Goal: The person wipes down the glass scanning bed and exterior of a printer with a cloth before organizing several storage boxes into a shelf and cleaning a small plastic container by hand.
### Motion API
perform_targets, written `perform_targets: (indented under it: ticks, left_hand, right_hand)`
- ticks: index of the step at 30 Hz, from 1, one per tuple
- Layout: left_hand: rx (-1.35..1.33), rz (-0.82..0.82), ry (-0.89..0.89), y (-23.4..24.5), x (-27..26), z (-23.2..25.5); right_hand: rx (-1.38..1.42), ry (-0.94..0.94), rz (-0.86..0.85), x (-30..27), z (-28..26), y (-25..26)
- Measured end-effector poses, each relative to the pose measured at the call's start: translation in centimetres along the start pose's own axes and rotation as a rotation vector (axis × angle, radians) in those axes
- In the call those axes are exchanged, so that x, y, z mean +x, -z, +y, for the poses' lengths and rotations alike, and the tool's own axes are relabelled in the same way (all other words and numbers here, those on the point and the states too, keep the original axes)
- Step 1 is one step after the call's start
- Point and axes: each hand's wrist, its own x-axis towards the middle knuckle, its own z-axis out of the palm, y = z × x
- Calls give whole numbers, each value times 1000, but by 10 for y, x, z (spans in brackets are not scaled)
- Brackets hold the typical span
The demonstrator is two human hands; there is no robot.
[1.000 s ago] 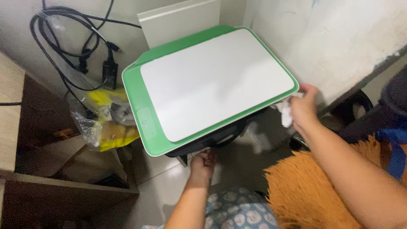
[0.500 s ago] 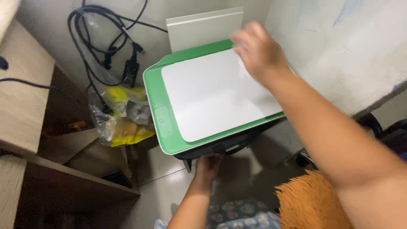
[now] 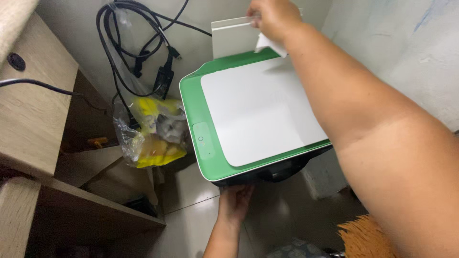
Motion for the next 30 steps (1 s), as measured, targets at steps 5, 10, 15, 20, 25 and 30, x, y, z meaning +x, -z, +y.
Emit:
perform_targets:
  ticks: [5, 10, 15, 20, 25, 30]
  left_hand:
    - [-7, 26, -26, 11, 17, -13]
    - [-94, 79, 49, 32, 39, -23]
    - [-99, 117, -21, 35, 44, -22]
    - [-204, 97, 17, 56, 66, -26]
    - [-157, 65, -122, 34, 68, -26]
    - [-277, -124, -133, 71, 94, -25]
  right_hand:
    - [-106, 0, 75, 7, 2, -28]
    - [-217, -66, -57, 4, 22, -38]
    - [-286, -37, -133, -11, 36, -65]
    - [-182, -186, -239, -36, 28, -81]
    - [140, -224, -137, -58, 32, -68]
    - [312, -243, 192, -122, 87, 6]
